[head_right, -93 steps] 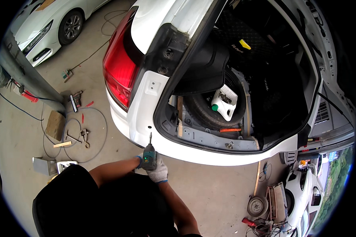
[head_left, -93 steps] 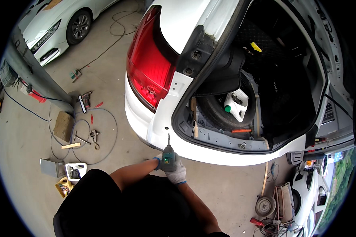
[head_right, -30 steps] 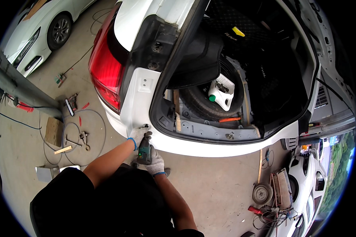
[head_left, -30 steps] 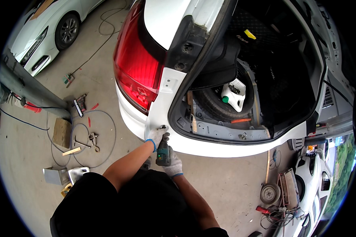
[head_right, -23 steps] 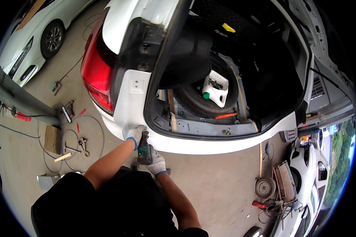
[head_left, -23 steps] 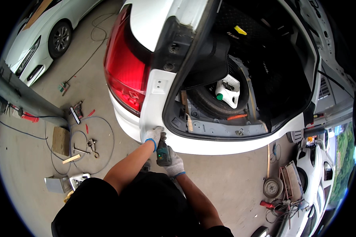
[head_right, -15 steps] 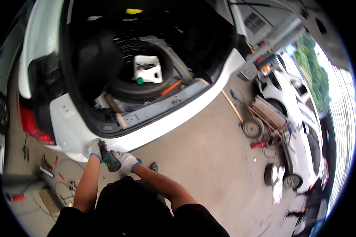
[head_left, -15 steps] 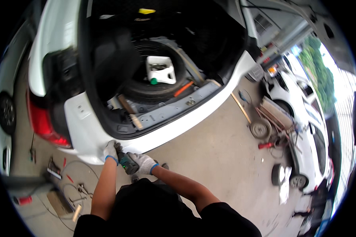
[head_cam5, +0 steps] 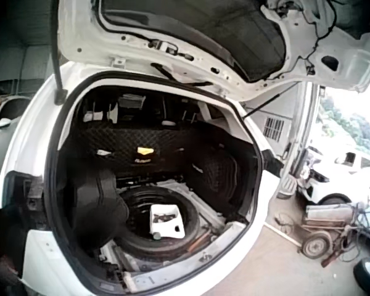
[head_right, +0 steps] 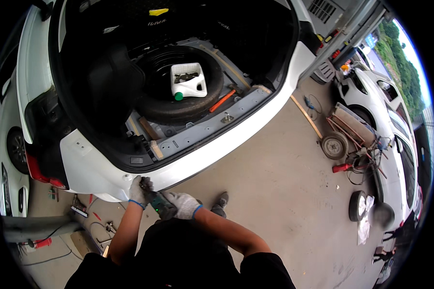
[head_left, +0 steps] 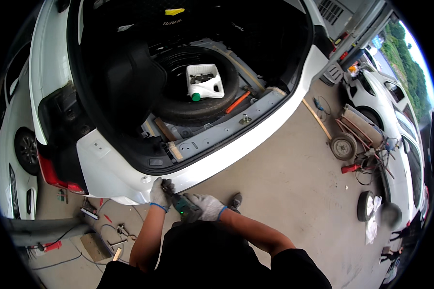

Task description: The person puts on gloves, then uses a cordless impact driver to remove multiple screws from the rear taillight assembly of a white car. After removing the screws, the person pulls the taillight unit away from the vehicle body.

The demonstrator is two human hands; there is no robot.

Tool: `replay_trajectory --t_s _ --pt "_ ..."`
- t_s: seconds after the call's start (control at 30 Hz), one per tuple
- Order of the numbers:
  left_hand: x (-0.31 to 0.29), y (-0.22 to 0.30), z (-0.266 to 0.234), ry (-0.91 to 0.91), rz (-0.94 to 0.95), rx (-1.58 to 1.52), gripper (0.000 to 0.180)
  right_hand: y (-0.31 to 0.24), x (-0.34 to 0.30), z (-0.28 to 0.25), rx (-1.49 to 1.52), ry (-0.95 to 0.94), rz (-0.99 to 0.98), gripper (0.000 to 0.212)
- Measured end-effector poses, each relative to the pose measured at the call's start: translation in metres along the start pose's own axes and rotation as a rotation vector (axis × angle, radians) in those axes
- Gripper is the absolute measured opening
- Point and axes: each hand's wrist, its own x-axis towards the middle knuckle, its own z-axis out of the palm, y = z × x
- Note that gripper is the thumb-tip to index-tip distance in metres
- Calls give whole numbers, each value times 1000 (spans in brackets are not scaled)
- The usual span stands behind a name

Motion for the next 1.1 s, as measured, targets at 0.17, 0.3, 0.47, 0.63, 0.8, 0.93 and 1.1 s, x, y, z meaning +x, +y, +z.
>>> replay_trajectory --t_s 0.17,0.3,0.47,0.63,0.8,0.93,1.1 --pt "3 -45 91 52 -23 2 20 61 -55 -53 -61 185 -108 84" --pt "28 -111 144 -29 -35 12 14 132 -106 -93 -179 347 -144 85" --pt "27 -166 243 -61 -26 122 12 191 -173 -170 10 416 197 87" --pt "85 -168 297 -10 57 112 11 248 -219 -220 -55 472 323 72" --pt "173 -117 364 89 190 152 6 284 -215 -270 192 441 460 61" --pt "266 -53 415 134 344 179 10 295 -188 -323 -15 410 495 59" --pt "353 16 463 180 423 153 11 322 -151 -381 -210 386 344 59"
